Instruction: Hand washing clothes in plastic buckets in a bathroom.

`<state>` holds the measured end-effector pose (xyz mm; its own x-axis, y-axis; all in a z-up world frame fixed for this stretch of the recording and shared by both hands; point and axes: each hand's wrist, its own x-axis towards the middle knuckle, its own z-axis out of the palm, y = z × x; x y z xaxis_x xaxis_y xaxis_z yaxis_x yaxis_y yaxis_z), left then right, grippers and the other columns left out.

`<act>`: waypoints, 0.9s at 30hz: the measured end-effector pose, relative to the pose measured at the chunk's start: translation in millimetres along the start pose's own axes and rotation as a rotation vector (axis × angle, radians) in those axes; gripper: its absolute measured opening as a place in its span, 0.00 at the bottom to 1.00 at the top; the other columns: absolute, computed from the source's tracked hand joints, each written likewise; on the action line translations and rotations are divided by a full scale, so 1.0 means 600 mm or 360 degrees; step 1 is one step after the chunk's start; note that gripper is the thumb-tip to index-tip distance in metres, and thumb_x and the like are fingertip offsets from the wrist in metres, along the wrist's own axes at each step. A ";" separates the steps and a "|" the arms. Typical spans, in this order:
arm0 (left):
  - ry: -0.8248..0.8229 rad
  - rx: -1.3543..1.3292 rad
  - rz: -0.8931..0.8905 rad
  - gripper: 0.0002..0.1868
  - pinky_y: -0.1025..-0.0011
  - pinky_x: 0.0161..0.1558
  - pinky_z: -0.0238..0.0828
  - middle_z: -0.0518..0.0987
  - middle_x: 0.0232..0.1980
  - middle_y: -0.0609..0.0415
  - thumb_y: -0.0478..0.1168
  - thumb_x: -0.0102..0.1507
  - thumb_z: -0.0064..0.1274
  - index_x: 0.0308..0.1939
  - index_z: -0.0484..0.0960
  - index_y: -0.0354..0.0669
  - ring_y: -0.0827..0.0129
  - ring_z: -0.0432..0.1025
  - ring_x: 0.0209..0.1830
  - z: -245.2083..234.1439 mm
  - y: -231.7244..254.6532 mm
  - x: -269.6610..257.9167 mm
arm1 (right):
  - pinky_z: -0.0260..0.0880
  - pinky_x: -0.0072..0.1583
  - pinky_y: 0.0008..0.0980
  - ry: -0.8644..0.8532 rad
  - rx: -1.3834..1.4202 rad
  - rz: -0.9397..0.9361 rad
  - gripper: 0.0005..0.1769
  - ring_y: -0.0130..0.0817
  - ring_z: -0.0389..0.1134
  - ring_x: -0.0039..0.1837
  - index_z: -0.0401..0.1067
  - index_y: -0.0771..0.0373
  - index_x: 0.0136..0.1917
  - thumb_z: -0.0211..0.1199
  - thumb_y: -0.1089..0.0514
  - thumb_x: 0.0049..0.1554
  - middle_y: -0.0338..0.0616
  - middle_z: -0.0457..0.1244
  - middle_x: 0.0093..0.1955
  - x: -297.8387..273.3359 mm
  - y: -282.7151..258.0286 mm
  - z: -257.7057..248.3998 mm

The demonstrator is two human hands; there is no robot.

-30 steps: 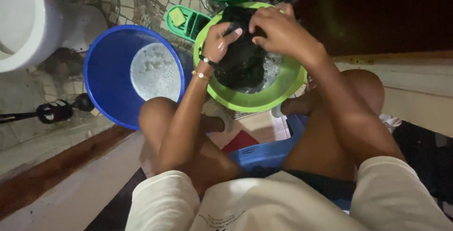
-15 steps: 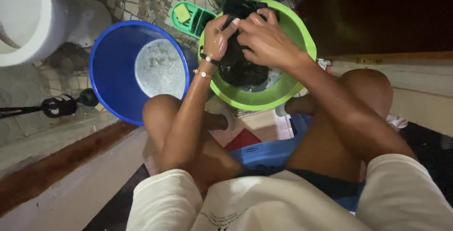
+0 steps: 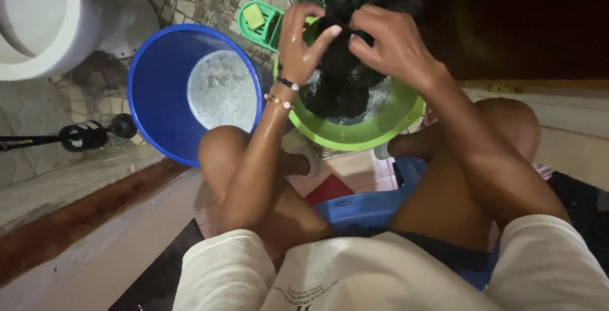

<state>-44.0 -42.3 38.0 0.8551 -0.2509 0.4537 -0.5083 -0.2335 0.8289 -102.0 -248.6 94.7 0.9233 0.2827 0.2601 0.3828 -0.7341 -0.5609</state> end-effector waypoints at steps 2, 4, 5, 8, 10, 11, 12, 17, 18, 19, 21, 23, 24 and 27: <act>-0.0057 -0.0149 -0.0057 0.18 0.65 0.53 0.69 0.76 0.49 0.50 0.44 0.64 0.64 0.49 0.77 0.36 0.64 0.71 0.51 0.018 -0.022 -0.009 | 0.66 0.47 0.46 -0.0005 0.0042 0.0020 0.12 0.55 0.67 0.47 0.70 0.68 0.51 0.65 0.58 0.59 0.54 0.64 0.47 -0.003 -0.002 0.000; -0.0115 -0.0298 -0.0112 0.20 0.65 0.55 0.68 0.77 0.51 0.50 0.44 0.65 0.63 0.52 0.76 0.34 0.64 0.72 0.52 0.027 -0.037 -0.015 | 0.66 0.46 0.46 -0.0008 0.0084 0.0041 0.11 0.55 0.67 0.46 0.71 0.68 0.51 0.64 0.58 0.59 0.54 0.64 0.48 -0.003 -0.005 0.001; -0.0163 -0.0384 -0.0195 0.17 0.66 0.54 0.68 0.76 0.48 0.51 0.43 0.66 0.62 0.50 0.77 0.34 0.65 0.71 0.49 0.029 -0.040 -0.017 | 0.66 0.46 0.45 -0.0020 0.0137 0.0088 0.12 0.54 0.68 0.45 0.71 0.68 0.51 0.64 0.58 0.59 0.55 0.65 0.47 -0.003 -0.007 0.002; -0.0209 -0.0531 -0.0377 0.13 0.69 0.49 0.67 0.74 0.41 0.55 0.43 0.68 0.59 0.43 0.76 0.35 0.69 0.69 0.43 0.033 -0.051 -0.026 | 0.66 0.44 0.44 -0.0105 0.0218 0.0222 0.13 0.53 0.68 0.42 0.70 0.68 0.51 0.64 0.57 0.58 0.57 0.65 0.45 -0.001 -0.010 0.000; -0.0207 -0.0590 -0.0475 0.13 0.71 0.46 0.67 0.71 0.37 0.57 0.43 0.69 0.57 0.40 0.75 0.35 0.72 0.66 0.40 0.036 -0.062 -0.032 | 0.66 0.43 0.44 -0.0178 0.0248 0.0306 0.13 0.52 0.68 0.40 0.70 0.68 0.51 0.63 0.56 0.58 0.57 0.65 0.43 0.000 -0.002 0.004; -0.0201 -0.0687 -0.0530 0.14 0.73 0.44 0.64 0.69 0.35 0.59 0.44 0.70 0.55 0.37 0.74 0.36 0.74 0.64 0.38 0.039 -0.068 -0.035 | 0.66 0.45 0.46 -0.0316 0.0155 0.0318 0.16 0.54 0.68 0.41 0.71 0.67 0.52 0.64 0.53 0.58 0.58 0.65 0.41 0.001 0.006 0.008; -0.0189 -0.0783 -0.0589 0.16 0.74 0.42 0.62 0.66 0.34 0.61 0.45 0.71 0.53 0.35 0.72 0.37 0.77 0.61 0.37 0.042 -0.073 -0.041 | 0.66 0.46 0.48 -0.0460 0.0065 0.0325 0.18 0.56 0.68 0.42 0.72 0.66 0.54 0.65 0.51 0.57 0.59 0.66 0.40 0.001 0.013 0.013; -0.0250 -0.0787 -0.0608 0.20 0.74 0.37 0.54 0.59 0.32 0.65 0.45 0.72 0.52 0.31 0.65 0.39 0.80 0.55 0.35 0.025 -0.055 -0.035 | 0.61 0.56 0.54 -0.0690 -0.0345 0.0162 0.24 0.54 0.67 0.51 0.77 0.63 0.49 0.71 0.40 0.52 0.55 0.67 0.41 0.003 0.036 0.024; -0.0244 -0.0772 -0.0598 0.22 0.73 0.36 0.52 0.58 0.32 0.66 0.45 0.72 0.53 0.30 0.63 0.39 0.80 0.53 0.34 0.020 -0.048 -0.035 | 0.57 0.60 0.56 -0.0726 -0.0441 0.0158 0.26 0.51 0.67 0.54 0.79 0.62 0.47 0.72 0.37 0.50 0.53 0.68 0.41 0.002 0.036 0.026; -0.0247 -0.0772 -0.0605 0.22 0.73 0.36 0.52 0.58 0.32 0.66 0.45 0.72 0.53 0.30 0.63 0.39 0.80 0.53 0.34 0.015 -0.051 -0.035 | 0.57 0.60 0.56 -0.0730 -0.0436 0.0163 0.26 0.51 0.67 0.54 0.79 0.62 0.47 0.72 0.37 0.50 0.53 0.68 0.41 -0.001 0.033 0.023; -0.0107 -0.0720 -0.0651 0.23 0.73 0.34 0.49 0.59 0.30 0.67 0.47 0.71 0.54 0.26 0.64 0.42 0.81 0.53 0.32 0.004 -0.059 -0.029 | 0.51 0.67 0.59 -0.0617 -0.0476 0.0123 0.23 0.45 0.64 0.61 0.79 0.61 0.47 0.73 0.39 0.54 0.48 0.67 0.47 -0.001 0.031 0.018; -0.0056 -0.0710 -0.0713 0.24 0.73 0.32 0.48 0.59 0.29 0.68 0.48 0.71 0.55 0.25 0.64 0.43 0.81 0.52 0.31 -0.005 -0.072 -0.020 | 0.49 0.70 0.59 -0.0492 -0.0433 0.0038 0.21 0.45 0.62 0.64 0.78 0.61 0.46 0.74 0.41 0.54 0.47 0.65 0.51 0.003 0.015 -0.001; -0.0001 -0.0698 -0.0781 0.26 0.74 0.31 0.46 0.59 0.27 0.69 0.50 0.70 0.55 0.23 0.64 0.44 0.81 0.51 0.29 -0.010 -0.077 -0.019 | 0.48 0.72 0.58 -0.0372 -0.0385 -0.0048 0.20 0.44 0.61 0.66 0.77 0.60 0.45 0.76 0.43 0.55 0.47 0.64 0.55 0.003 0.007 -0.009; -0.0042 -0.0911 -0.0795 0.26 0.74 0.32 0.49 0.62 0.29 0.70 0.52 0.70 0.55 0.24 0.65 0.45 0.82 0.53 0.31 -0.014 -0.077 -0.023 | 0.46 0.72 0.58 -0.0188 -0.0220 -0.0120 0.20 0.52 0.55 0.72 0.72 0.63 0.40 0.77 0.47 0.52 0.53 0.61 0.65 0.027 -0.015 -0.040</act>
<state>-31.3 -20.0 -3.9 0.9633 -0.2675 -0.0219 0.0769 0.1968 0.9774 -91.3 -252.1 122.9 0.8927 0.4045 0.1989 0.4504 -0.7836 -0.4280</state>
